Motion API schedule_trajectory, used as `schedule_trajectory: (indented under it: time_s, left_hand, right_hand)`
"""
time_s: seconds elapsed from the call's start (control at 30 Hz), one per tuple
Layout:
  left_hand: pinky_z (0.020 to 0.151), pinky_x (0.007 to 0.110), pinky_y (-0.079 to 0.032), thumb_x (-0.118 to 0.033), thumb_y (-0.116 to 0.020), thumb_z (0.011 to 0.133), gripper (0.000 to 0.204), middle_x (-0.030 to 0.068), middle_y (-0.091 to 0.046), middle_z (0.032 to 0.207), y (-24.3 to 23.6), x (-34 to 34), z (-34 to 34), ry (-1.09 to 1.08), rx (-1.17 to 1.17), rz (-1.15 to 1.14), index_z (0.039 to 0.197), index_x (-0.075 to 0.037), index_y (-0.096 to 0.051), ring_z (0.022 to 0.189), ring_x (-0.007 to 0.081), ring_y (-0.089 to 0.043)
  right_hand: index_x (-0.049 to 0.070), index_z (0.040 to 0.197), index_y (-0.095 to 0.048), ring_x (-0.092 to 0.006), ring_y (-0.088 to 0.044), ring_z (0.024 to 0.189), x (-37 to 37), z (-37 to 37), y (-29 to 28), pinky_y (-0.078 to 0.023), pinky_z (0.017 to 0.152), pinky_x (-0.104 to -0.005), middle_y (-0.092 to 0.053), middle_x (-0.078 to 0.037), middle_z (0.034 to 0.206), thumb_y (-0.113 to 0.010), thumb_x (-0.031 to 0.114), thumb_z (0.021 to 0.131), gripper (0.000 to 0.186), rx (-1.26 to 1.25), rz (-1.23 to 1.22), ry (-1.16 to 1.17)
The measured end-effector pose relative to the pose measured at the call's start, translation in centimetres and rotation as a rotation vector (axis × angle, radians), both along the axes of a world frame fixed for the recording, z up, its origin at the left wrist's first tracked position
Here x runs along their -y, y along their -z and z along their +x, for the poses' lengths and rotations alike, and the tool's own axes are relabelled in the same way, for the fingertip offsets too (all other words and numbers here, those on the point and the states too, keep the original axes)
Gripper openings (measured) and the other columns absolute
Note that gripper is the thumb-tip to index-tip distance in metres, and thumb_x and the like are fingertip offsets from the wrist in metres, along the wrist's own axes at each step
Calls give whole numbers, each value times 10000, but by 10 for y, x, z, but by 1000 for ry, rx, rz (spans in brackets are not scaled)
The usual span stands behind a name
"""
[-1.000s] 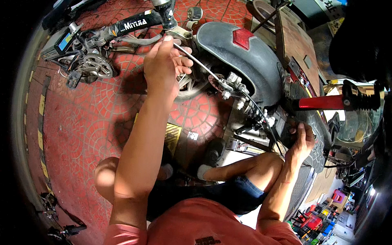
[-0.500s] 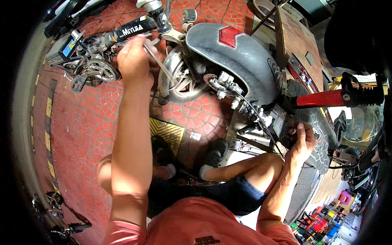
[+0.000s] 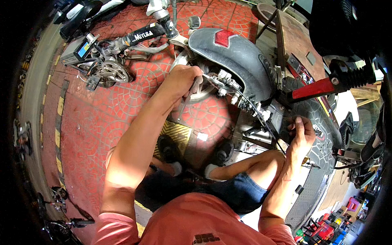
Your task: The person is repairing a scooter in a workshop. They use a wrench to tighten bolts on the rear wheel and brake assembly, then attach a red plastic panel to the rear of the scooter.
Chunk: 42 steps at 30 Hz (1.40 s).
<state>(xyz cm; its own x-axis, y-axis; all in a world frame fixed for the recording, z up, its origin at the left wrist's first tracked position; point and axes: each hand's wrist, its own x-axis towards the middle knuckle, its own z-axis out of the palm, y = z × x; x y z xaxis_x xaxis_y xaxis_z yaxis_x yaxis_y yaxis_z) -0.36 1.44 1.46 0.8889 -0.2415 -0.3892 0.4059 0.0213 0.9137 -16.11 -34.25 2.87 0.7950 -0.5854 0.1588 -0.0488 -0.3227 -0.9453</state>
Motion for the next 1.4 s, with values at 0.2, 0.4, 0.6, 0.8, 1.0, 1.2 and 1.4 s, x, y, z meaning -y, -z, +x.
schedule_trajectory:
  time_s: [0.2,0.4,0.6,0.8,1.0,1.2,1.4]
  left_hand:
    - [342,265,-361,-277,-617,950,283,27,-583,592,-9,3,-4,-19,25,10,766,-62,-632,398,103,-472]
    - [351,258,-360,-294,-622,957,260,25,-602,621,-12,5,-1,25,58,37,820,-74,-641,426,90,-486]
    - [365,282,-350,-318,-598,979,302,39,-578,608,-27,3,4,78,-150,66,802,-76,-626,427,111,-463]
    - [392,312,-352,-331,-566,1001,331,42,-537,585,-23,4,-2,184,36,70,799,-72,-607,423,138,-444]
    - [403,313,-394,-266,-552,997,266,60,-604,683,-31,8,-5,155,-89,204,843,-60,-618,466,151,-507]
    - [450,304,-466,-59,-567,895,86,89,-683,806,-44,2,-24,278,-172,275,939,-39,-639,566,150,-599]
    - [561,356,-506,-29,-531,837,145,104,-695,802,-5,-7,-27,282,255,459,935,-9,-636,624,214,-642]
  right_hand:
    - [18,992,-737,-78,-582,704,-1,-2,-5,-420,631,-227,-723,-37,842,-716,258,985,241,-42,14,-19]
    - [20,994,-732,-76,-586,699,1,-3,-7,-428,633,-224,-730,-37,840,-720,258,987,238,-39,38,-42]
    - [10,995,-728,-80,-587,694,3,-2,-5,-435,630,-229,-743,-50,854,-715,235,991,225,-16,82,-75]
    - [20,975,-723,-76,-570,690,-1,-2,-10,-427,635,-233,-723,-29,837,-709,242,994,223,-22,78,-87]
    - [4,958,-724,-75,-562,686,-1,0,-9,-437,639,-236,-717,-28,821,-711,222,993,221,-15,61,-98]
    - [-5,958,-726,-79,-569,684,-2,0,-7,-426,624,-232,-680,-12,770,-714,205,992,213,-13,41,-101]
    - [0,965,-726,-76,-565,685,-1,0,-7,-420,624,-230,-680,-11,772,-715,238,997,240,-45,10,-79]
